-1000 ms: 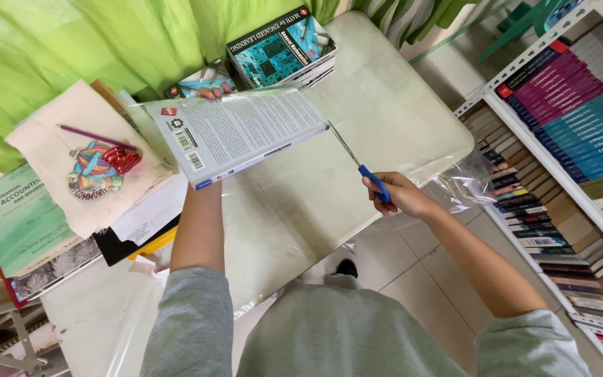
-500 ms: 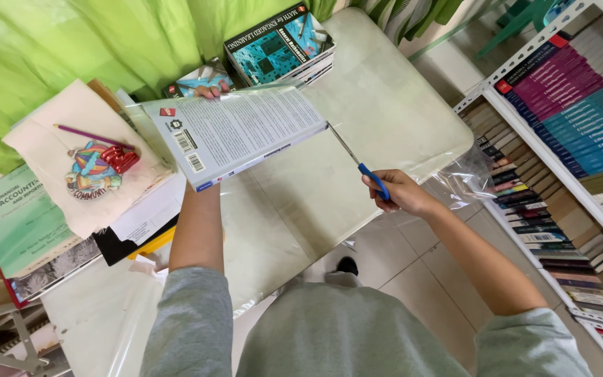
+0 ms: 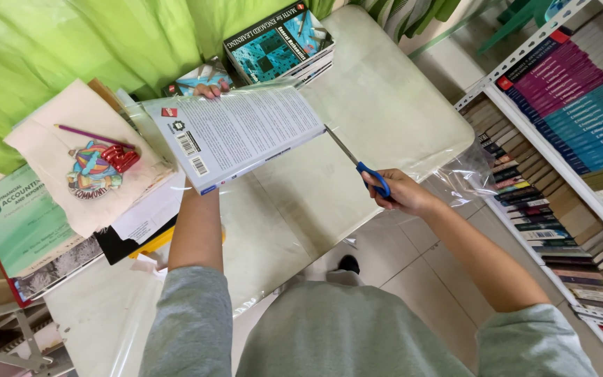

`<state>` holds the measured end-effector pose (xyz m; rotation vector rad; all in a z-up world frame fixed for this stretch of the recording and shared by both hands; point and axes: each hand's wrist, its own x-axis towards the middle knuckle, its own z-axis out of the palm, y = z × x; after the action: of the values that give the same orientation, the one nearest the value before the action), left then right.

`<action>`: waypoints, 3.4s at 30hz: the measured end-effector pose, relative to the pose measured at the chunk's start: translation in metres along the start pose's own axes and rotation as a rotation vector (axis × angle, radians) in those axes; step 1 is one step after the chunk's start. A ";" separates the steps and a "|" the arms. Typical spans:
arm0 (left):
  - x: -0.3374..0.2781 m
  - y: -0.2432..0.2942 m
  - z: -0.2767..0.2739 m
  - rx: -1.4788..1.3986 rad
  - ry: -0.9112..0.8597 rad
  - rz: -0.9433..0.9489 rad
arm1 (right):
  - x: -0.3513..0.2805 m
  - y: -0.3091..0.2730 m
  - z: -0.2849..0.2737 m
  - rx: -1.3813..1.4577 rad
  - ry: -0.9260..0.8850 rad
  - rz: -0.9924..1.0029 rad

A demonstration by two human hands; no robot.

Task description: Covering books with plastic wrap at a library desk.

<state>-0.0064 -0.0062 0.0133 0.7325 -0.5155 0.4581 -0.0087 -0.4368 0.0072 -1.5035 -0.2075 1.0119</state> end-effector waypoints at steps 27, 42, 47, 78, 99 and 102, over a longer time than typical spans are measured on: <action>-0.080 -0.051 -0.014 -0.210 0.193 0.022 | 0.128 0.041 0.000 0.583 0.380 -0.336; -0.131 -0.078 -0.059 -0.122 0.191 -0.010 | 0.089 0.008 0.025 -0.562 0.650 -0.534; -0.135 -0.092 -0.067 -0.068 0.214 0.049 | 0.093 0.015 0.016 -0.491 0.695 -0.558; -0.114 -0.092 -0.024 -0.068 0.268 0.058 | 0.107 0.025 0.011 0.209 0.842 -0.423; -0.132 -0.084 -0.060 -0.053 0.283 0.136 | 0.103 0.070 -0.100 0.216 0.852 -0.337; -0.140 -0.090 -0.050 -0.018 0.308 0.122 | 0.107 0.076 -0.110 -0.570 1.014 -0.414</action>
<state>-0.0512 -0.0588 -0.1462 0.6009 -0.2754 0.6670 0.0986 -0.4631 -0.1233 -2.1883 -0.0644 -0.2340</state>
